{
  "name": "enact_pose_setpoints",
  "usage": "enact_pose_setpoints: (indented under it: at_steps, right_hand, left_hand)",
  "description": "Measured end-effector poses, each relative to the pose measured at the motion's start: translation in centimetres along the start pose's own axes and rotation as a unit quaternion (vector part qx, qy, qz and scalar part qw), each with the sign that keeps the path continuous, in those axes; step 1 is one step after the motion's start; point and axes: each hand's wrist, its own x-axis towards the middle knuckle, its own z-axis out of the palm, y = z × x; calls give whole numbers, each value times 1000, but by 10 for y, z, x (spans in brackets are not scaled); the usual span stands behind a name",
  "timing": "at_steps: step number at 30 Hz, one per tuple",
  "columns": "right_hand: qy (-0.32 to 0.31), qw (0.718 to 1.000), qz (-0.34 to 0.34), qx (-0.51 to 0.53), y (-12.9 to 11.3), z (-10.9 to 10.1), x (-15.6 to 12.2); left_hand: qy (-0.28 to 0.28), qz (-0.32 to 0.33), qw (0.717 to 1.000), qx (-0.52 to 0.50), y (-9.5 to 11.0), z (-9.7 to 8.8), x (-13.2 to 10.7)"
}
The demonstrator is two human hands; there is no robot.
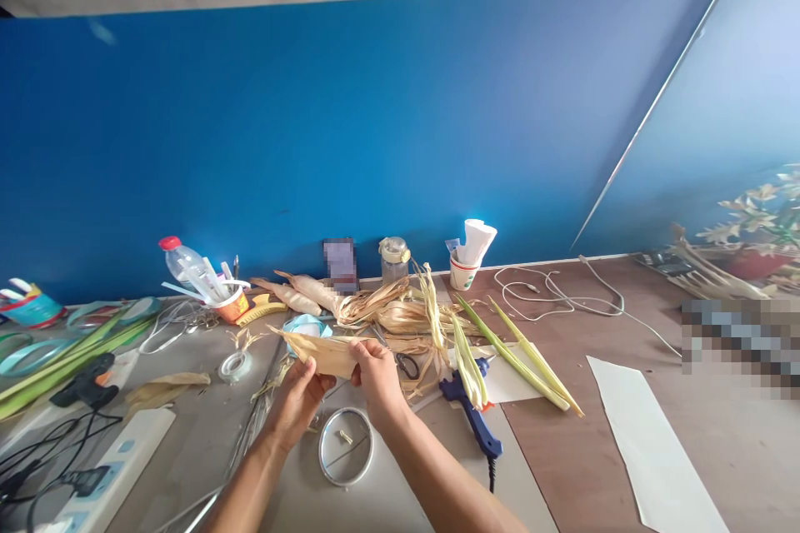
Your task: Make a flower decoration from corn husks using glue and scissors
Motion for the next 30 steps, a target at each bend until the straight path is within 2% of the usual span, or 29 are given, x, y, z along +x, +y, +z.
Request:
enact_pose_setpoints:
  at_steps: [4, 8, 10, 13, 16, 19, 22, 26, 30]
  right_hand:
    - [-24, 994, -61, -87, 6, 6, -9]
    - [-7, 966, -146, -214, -7, -2, -25]
    - [2, 946, -185, -265, -19, -15, -37]
    - [-26, 914, -186, -359, -35, -44, -60]
    - [-40, 856, -191, -479, -33, -81, -83]
    - [1, 812, -183, -554, -12, -120, -104]
    - [81, 766, -190, -609, 14, -150, -121]
    - [121, 724, -178, -655, 28, -163, -133]
    - [174, 703, -159, -671, 14, -169, -129]
  left_hand:
    - [30, -16, 999, 7, -2, -3, 0]
    - [69, -16, 997, 10, -7, -10, 5]
    - [83, -4, 996, 6, -8, -11, 7]
    - [122, 0, 992, 17, -9, -11, 9]
    - [145, -8, 988, 50, -11, -12, 8]
    - [143, -5, 984, 103, -14, -16, 7]
    - [145, 7, 981, 130, -16, -19, 8]
    - [139, 12, 983, 121, -17, -20, 10]
    - [170, 27, 979, 113, -17, -20, 12]
